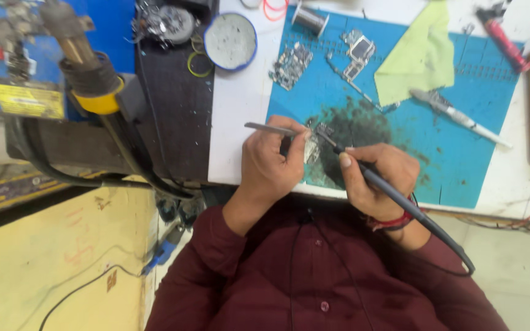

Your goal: The person uses a soldering iron and tweezers to reflow solder on a small circuit board. They apply flux from a yellow bottle, then use the soldering iron to heat specific points while holding the board with tweezers. The person also uses a hot air gun to heat the board and places a small component into a blue container.

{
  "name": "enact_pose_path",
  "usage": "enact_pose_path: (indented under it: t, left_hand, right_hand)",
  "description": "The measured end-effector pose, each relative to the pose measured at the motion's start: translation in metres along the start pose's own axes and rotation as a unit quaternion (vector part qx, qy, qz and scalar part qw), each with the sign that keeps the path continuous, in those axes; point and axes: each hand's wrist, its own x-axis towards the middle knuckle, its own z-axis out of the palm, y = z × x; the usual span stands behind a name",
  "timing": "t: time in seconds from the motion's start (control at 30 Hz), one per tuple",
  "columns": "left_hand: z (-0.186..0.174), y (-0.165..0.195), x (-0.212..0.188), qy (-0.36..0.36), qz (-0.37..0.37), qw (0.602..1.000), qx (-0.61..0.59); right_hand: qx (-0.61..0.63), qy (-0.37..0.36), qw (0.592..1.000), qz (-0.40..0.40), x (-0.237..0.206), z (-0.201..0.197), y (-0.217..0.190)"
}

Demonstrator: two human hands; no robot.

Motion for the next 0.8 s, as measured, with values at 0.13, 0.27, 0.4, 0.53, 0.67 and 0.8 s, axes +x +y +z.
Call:
enact_pose_path:
  t: [0.13,0.27,0.4,0.53,0.67,0.8]
  left_hand:
    - [-0.0006,0.0016,-0.0031,-0.006,-0.011,1.000,-0.007]
    - [-0.0007,0.0000,-0.0046,-0.011,-0.012,1.000,-0.017]
    - [-0.0006,0.0006,-0.0039,-0.013,-0.028,0.999,-0.018]
    - [-0.0013,0.0010,-0.0032,-0.015,-0.022,0.999,-0.024]
    - [-0.0006,0.0001,-0.0042,-0.013,-0.029,0.999,-0.032]
    - [-0.0005,-0.0006,-0.0048,-0.013,-0.017,1.000,-0.011]
  right_hand:
    - [0.003,-0.005,1.000,-0.001,-0.0006,-0.0005,-0.0005]
    - [0.002,-0.012,1.000,0.000,-0.0019,-0.0008,0.0005]
    - [0.005,-0.016,1.000,-0.007,-0.0015,-0.0016,-0.0001]
    - [0.023,-0.015,1.000,-0.002,0.0004,-0.0009,-0.0013]
    - [0.004,-0.009,1.000,-0.001,0.0011,-0.0003,-0.0021]
    - [0.023,-0.010,1.000,-0.008,0.0009,0.0003,-0.0018]
